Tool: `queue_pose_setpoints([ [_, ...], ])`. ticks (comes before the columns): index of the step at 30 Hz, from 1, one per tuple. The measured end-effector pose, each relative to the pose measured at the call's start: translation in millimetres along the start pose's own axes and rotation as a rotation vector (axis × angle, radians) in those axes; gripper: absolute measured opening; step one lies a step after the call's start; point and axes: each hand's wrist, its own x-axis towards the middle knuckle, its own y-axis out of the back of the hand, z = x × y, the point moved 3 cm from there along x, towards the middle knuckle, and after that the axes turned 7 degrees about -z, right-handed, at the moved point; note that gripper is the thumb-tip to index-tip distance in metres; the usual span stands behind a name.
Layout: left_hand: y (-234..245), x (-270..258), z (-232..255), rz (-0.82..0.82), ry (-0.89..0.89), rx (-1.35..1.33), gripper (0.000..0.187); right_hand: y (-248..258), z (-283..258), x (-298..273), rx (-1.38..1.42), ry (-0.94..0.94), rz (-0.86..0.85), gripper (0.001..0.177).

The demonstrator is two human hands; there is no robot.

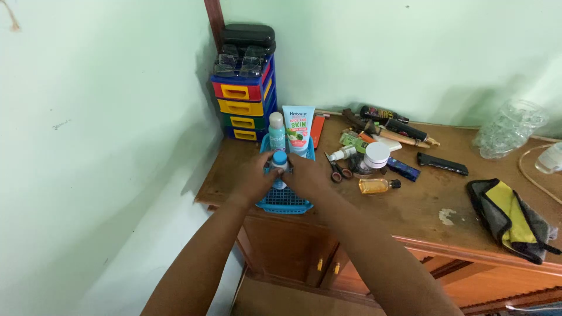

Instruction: The person gathers small transparent beads from a wooden table and places them into a clear plastic jar. They then move a blue plastic basket and place several personal care bottles and tubes into it.

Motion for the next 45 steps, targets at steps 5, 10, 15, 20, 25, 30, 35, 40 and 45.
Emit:
queue_pose_setpoints([
  [5,2.3,-8.0,18.9,0.045,-0.009,-0.028,0.055,11.7,2.5,-4.8,0.184,0.057,-0.029,0.040],
  [10,0.6,-3.2,63.9,0.097,-0.007,-0.088,0.059,42.8,21.2,-10.8,0.283,0.228,0.222,0.038],
  [15,-33.2,16.8,108.7,0.094,-0.090,-0.269,0.053,78.6,72.8,-26.1,0.496,0.045,0.131,0.050],
  [20,-112.9,50.9,145.7,0.038,-0.236,-0.244,0.051,122.5,132.4,-64.6,0.563,-0.031,0.131,0.048],
  [25,-184.4,74.0,193.9,-0.020,-0.334,-0.278,0.050,136.2,216.1,-99.2,0.530,-0.165,0.154,0.047],
  [30,-242.5,81.8,232.7,-0.315,-0.121,-0.346,0.062,162.1,264.6,-135.7,0.453,-0.180,0.218,0.045],
  [35,-296.7,100.8,235.5,-0.393,-0.085,-0.280,0.067,145.5,335.4,-135.3,0.438,-0.274,0.192,0.050],
  [40,-319.2,105.8,233.5,-0.392,-0.091,-0.408,0.070,146.6,353.7,-136.2,0.425,-0.300,0.124,0.054],
  [45,-318.7,116.1,228.3,-0.337,-0.118,-0.294,0.061,119.3,395.7,-116.5,0.364,-0.254,0.040,0.054],
])
